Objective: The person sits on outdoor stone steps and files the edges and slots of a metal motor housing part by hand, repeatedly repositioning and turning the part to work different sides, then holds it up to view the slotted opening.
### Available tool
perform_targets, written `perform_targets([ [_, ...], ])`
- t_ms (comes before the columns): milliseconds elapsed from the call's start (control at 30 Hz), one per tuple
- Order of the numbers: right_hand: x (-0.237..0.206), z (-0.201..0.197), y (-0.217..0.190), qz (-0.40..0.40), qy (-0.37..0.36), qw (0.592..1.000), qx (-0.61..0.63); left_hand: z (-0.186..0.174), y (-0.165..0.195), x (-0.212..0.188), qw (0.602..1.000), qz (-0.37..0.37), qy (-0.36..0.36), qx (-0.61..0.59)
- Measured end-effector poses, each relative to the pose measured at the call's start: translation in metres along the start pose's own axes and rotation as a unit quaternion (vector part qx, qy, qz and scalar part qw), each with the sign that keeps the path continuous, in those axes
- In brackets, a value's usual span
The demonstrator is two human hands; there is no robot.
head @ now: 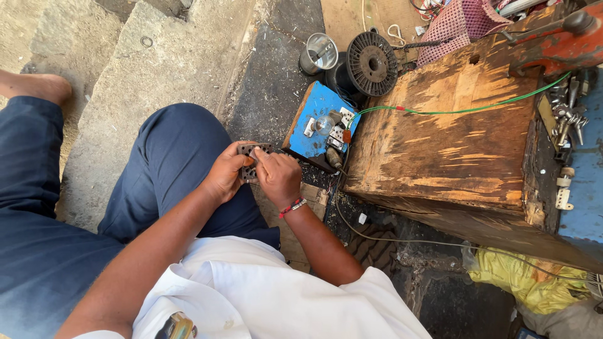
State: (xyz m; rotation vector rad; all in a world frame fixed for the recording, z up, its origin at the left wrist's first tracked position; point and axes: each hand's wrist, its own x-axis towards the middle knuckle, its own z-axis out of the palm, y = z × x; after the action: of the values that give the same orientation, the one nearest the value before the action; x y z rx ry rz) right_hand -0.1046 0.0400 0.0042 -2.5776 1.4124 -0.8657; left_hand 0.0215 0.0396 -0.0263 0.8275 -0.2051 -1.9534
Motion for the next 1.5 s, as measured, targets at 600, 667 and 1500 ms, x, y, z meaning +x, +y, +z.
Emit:
perform_targets([
  [600,0.001,-0.013,0.031,-0.081,-0.095,0.991,0.041,-0.008,0.003,-0.002,0.992,-0.073,-0.100,0.030],
  [667,0.002,-0.014,0.031,-0.120,-0.110,0.986,0.036,-0.008,0.003,-0.002,0.992,-0.080,-0.095,0.034],
  [1500,0.005,-0.018,0.026,-0.083,-0.090,0.992,0.027,-0.005,0.001,-0.001,0.988,-0.080,-0.122,0.046],
])
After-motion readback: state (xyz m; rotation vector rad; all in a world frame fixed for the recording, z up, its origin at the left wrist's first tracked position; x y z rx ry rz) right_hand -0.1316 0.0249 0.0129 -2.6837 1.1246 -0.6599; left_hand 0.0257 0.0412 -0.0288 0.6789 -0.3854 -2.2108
